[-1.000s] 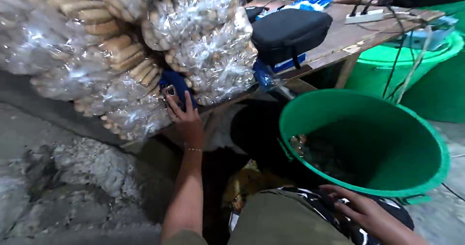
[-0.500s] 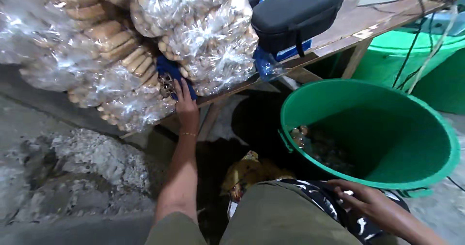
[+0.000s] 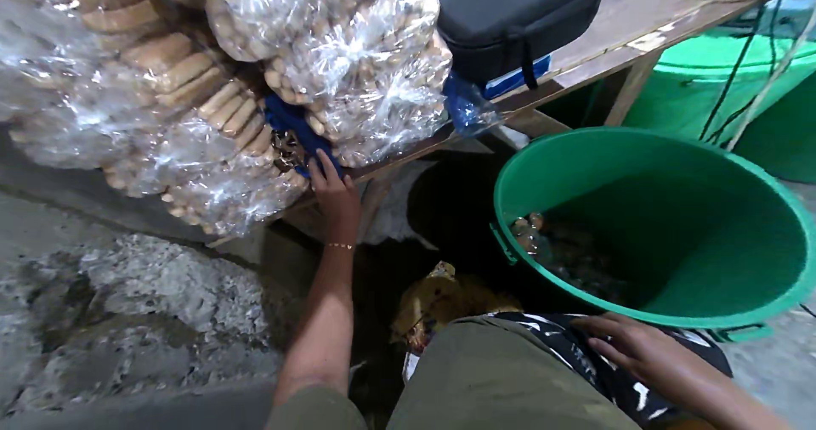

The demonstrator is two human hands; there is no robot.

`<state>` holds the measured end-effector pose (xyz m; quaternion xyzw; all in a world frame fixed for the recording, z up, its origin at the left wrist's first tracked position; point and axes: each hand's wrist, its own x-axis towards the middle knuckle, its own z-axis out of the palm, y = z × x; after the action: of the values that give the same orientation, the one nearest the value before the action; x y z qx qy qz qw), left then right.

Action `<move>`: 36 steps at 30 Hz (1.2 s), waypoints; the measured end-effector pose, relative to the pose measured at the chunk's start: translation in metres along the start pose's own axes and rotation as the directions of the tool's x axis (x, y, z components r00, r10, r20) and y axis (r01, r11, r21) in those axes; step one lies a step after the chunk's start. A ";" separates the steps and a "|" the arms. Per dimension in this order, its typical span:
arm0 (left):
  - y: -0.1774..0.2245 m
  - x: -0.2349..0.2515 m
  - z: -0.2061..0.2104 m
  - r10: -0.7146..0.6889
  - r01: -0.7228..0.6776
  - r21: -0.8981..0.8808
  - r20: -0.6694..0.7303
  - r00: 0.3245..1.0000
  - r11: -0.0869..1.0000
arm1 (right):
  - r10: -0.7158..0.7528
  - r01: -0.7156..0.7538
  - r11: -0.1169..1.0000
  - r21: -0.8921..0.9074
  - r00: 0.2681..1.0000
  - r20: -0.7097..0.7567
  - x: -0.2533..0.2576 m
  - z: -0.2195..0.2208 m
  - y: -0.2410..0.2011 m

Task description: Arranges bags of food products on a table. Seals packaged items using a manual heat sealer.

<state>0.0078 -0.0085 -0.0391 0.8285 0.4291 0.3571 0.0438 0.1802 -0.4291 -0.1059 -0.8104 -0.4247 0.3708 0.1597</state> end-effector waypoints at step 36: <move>0.168 -0.154 0.015 0.908 -0.508 -0.798 0.112 0.405 0.325 | 0.004 -0.004 1.000 -0.011 1.000 0.013 -0.038 -0.007 -0.035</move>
<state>0.0728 -0.2249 -0.0719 0.9174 -0.1951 0.2052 0.2795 0.1516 -0.4391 -0.0634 -0.8096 -0.4260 0.3742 0.1516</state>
